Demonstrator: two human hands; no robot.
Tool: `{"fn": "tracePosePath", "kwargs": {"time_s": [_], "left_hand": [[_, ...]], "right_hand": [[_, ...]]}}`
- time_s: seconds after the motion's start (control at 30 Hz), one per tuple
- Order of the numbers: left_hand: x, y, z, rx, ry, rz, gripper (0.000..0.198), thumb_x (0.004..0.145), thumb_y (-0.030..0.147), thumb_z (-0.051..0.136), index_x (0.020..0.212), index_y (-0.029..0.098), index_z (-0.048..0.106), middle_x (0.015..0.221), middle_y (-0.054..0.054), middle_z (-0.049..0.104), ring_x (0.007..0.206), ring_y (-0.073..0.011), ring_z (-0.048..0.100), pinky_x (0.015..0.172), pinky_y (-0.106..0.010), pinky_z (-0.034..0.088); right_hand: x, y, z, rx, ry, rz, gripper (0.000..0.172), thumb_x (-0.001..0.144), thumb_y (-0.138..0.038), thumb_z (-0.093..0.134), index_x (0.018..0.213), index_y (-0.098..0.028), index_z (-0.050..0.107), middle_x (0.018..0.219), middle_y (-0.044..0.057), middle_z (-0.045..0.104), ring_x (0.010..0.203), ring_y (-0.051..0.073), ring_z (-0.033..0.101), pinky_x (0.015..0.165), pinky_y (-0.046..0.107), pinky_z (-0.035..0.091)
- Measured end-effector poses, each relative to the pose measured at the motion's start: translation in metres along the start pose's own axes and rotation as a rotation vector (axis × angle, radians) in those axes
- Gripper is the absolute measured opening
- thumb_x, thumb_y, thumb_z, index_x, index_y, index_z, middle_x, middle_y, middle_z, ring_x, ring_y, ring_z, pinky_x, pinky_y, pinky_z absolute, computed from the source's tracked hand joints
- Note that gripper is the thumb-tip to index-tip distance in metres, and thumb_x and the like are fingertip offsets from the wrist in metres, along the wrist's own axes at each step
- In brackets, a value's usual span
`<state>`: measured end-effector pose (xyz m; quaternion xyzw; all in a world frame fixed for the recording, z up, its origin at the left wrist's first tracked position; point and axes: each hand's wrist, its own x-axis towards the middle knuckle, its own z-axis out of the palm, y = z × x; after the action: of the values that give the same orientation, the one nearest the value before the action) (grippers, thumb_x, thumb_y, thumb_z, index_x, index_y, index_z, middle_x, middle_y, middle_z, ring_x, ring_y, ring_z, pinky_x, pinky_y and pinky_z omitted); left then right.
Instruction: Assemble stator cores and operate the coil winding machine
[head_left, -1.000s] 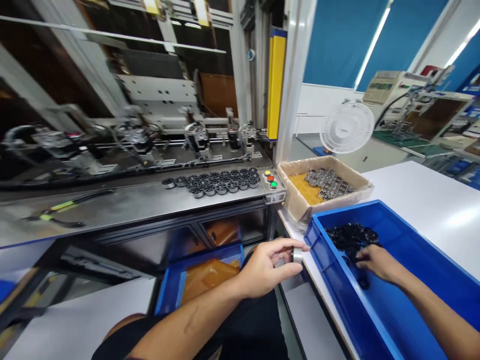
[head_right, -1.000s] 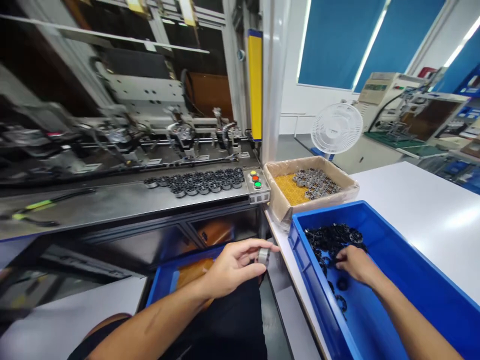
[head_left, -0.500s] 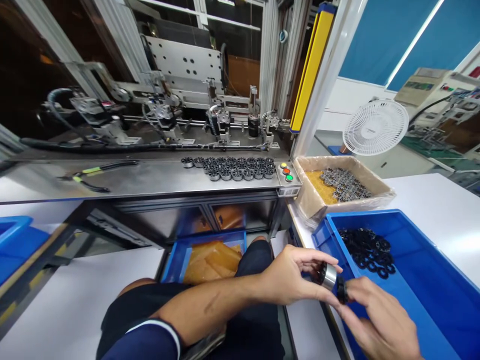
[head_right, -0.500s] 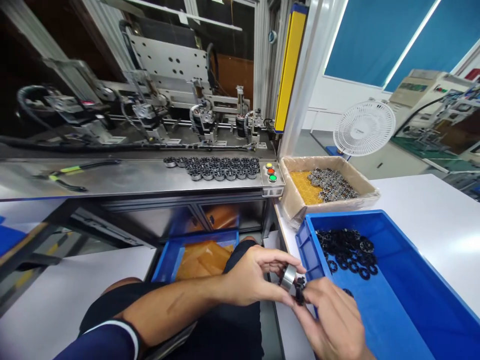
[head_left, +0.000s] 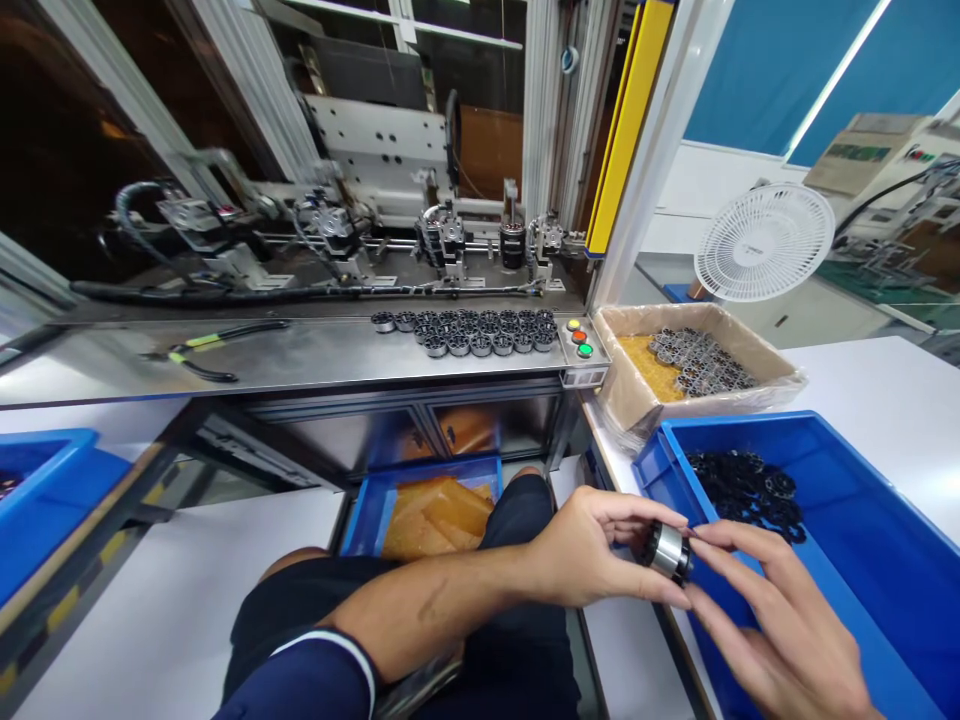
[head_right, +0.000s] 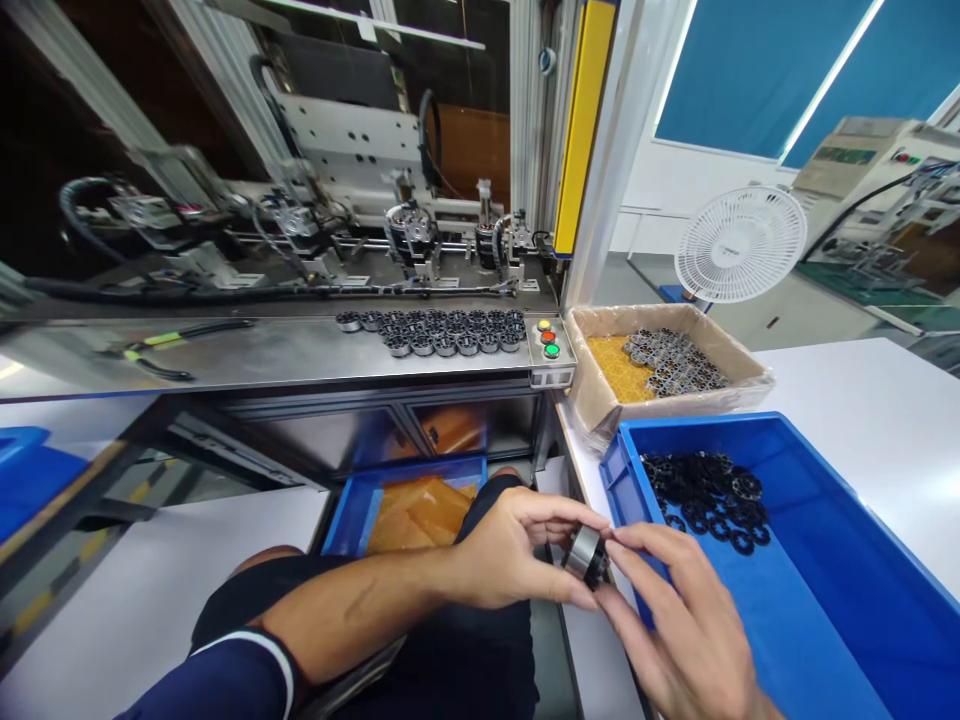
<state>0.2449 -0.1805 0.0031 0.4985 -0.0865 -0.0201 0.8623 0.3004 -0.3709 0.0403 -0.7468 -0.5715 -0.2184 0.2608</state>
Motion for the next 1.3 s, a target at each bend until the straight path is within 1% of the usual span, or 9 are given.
{"fn": "tracePosePath", "kwargs": {"time_s": [0.23,0.47,0.6,0.73,0.87,0.93,1.0,1.17,1.3], "left_hand": [[-0.001,0.003,0.002,-0.022,0.023,-0.070,0.070,0.038,0.019,0.095,0.104,0.011,0.073,0.087,-0.005,0.072,0.079,-0.0152,0.068,0.084,-0.029,0.053],[0.001,0.004,-0.002,-0.046,0.006,-0.219,0.077,0.030,0.022,0.096,0.103,0.011,0.073,0.080,-0.003,0.071,0.070,-0.0124,0.064,0.075,-0.027,0.052],[0.002,-0.001,-0.004,-0.050,-0.034,-0.250,0.078,0.034,0.028,0.096,0.107,0.012,0.073,0.084,-0.004,0.071,0.070,-0.0123,0.062,0.075,-0.029,0.052],[-0.002,-0.006,-0.003,-0.025,-0.130,-0.143,0.073,0.060,0.038,0.087,0.125,0.014,0.063,0.094,-0.007,0.068,0.080,-0.0134,0.061,0.080,-0.030,0.050],[-0.011,0.002,0.000,0.163,-0.310,0.024,0.059,0.093,0.037,0.055,0.147,0.018,0.038,0.116,-0.013,0.063,0.092,-0.0140,0.061,0.084,-0.028,0.049],[-0.015,0.008,0.001,0.346,-0.353,0.100,0.057,0.096,0.033,0.049,0.148,0.018,0.033,0.128,-0.017,0.059,0.098,-0.0164,0.062,0.086,-0.028,0.049],[-0.017,0.013,0.002,0.522,-0.339,0.158,0.054,0.094,0.030,0.050,0.145,0.015,0.037,0.129,-0.018,0.061,0.097,-0.0180,0.065,0.085,-0.027,0.051],[-0.015,0.015,0.001,0.667,-0.319,0.290,0.047,0.095,0.027,0.044,0.138,0.009,0.042,0.122,-0.020,0.066,0.104,-0.0217,0.067,0.089,-0.029,0.051],[-0.014,0.014,0.000,0.669,-0.373,0.308,0.046,0.096,0.028,0.042,0.140,0.012,0.040,0.126,-0.018,0.063,0.114,-0.0220,0.064,0.094,-0.028,0.050]], "right_hand": [[-0.004,0.002,-0.002,0.010,-0.016,-0.024,0.034,0.085,-0.004,0.062,0.119,-0.007,0.058,0.110,0.014,0.058,0.105,0.021,0.057,0.090,0.035,0.049],[-0.004,0.004,-0.004,-0.121,-0.048,-0.154,0.031,0.086,-0.007,0.063,0.117,-0.005,0.059,0.108,0.016,0.059,0.105,0.024,0.056,0.084,0.037,0.051],[-0.008,0.002,-0.002,-0.123,-0.054,-0.169,0.038,0.083,-0.005,0.066,0.120,-0.001,0.057,0.108,0.017,0.060,0.105,0.025,0.056,0.086,0.039,0.050],[-0.007,0.004,-0.001,-0.084,-0.051,-0.151,0.041,0.082,-0.004,0.067,0.122,-0.005,0.057,0.108,0.015,0.059,0.105,0.023,0.057,0.089,0.037,0.050],[-0.001,0.009,-0.002,0.078,-0.029,0.155,0.047,0.085,-0.030,0.069,0.126,-0.012,0.054,0.116,0.013,0.056,0.106,0.020,0.058,0.089,0.030,0.052],[0.000,0.010,-0.003,0.146,-0.020,0.294,0.051,0.085,-0.040,0.068,0.127,-0.016,0.053,0.117,0.011,0.057,0.103,0.018,0.060,0.086,0.026,0.053],[-0.001,0.009,-0.003,0.174,-0.027,0.326,0.047,0.086,-0.042,0.066,0.126,-0.019,0.054,0.113,0.008,0.060,0.100,0.016,0.062,0.087,0.022,0.052],[-0.005,0.004,-0.001,0.186,-0.051,0.259,0.030,0.088,-0.031,0.066,0.115,-0.020,0.059,0.109,0.006,0.062,0.102,0.014,0.062,0.090,0.019,0.050],[-0.004,0.001,-0.004,0.179,-0.025,0.171,0.031,0.087,-0.021,0.066,0.116,-0.016,0.059,0.109,0.009,0.062,0.101,0.016,0.063,0.088,0.022,0.053]]}}
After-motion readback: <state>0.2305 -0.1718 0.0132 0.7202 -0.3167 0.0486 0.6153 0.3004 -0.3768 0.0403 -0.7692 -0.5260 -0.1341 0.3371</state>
